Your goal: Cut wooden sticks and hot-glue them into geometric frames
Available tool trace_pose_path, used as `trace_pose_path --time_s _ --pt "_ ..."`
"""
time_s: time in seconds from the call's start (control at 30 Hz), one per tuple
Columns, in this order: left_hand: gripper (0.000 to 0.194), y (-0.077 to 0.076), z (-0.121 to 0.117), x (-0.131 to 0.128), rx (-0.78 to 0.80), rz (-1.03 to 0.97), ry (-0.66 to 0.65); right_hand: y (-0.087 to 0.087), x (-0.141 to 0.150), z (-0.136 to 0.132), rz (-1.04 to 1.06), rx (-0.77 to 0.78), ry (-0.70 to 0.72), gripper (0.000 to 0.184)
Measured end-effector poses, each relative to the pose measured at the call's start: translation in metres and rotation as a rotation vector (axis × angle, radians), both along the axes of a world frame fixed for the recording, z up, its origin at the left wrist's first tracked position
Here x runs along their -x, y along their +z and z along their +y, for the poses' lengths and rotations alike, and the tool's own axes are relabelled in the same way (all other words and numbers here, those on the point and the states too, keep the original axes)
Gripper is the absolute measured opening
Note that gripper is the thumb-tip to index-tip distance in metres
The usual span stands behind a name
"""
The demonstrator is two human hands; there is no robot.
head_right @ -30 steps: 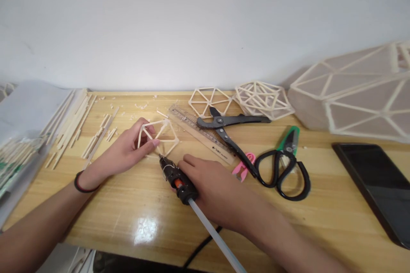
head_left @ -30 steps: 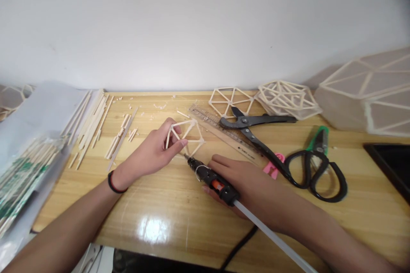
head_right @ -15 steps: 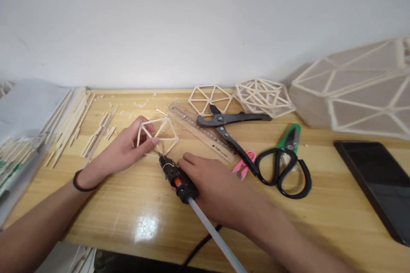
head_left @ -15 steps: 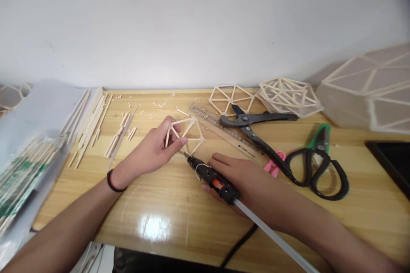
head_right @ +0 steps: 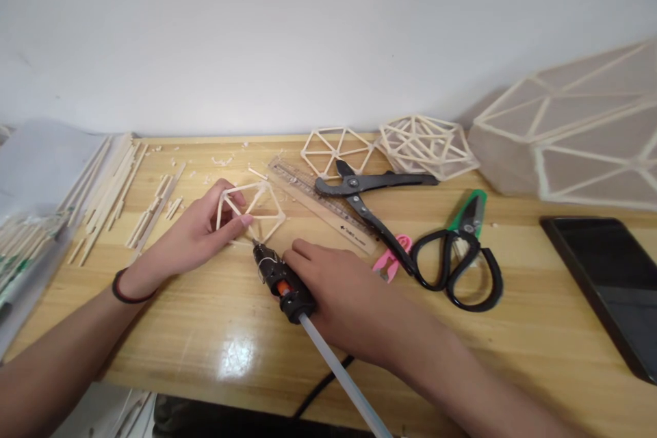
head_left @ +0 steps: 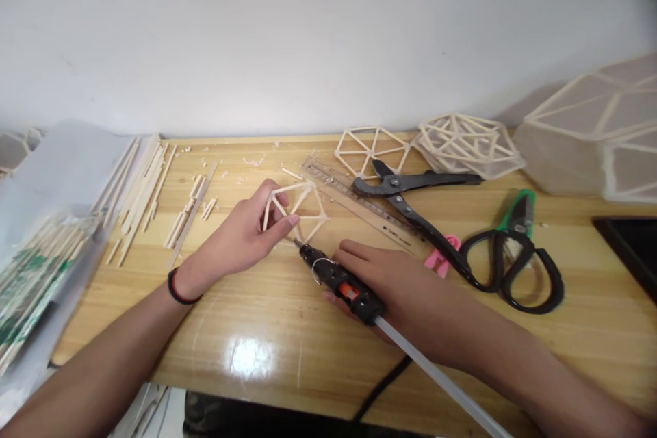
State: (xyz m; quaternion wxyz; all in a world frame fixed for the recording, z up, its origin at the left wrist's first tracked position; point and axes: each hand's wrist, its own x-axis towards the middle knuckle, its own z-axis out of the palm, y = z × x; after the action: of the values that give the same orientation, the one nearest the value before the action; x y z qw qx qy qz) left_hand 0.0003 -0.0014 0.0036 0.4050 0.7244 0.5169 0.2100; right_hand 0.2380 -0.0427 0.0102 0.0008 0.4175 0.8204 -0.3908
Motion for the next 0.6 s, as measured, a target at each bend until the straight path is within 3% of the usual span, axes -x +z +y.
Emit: trace_pose_path --time_s 0.6 --pt "0.022 -0.0018 0.0005 0.0004 -0.040 0.029 -0.008 -0.0015 0.0007 -0.0026 0.008 -0.051 0.012 0.008"
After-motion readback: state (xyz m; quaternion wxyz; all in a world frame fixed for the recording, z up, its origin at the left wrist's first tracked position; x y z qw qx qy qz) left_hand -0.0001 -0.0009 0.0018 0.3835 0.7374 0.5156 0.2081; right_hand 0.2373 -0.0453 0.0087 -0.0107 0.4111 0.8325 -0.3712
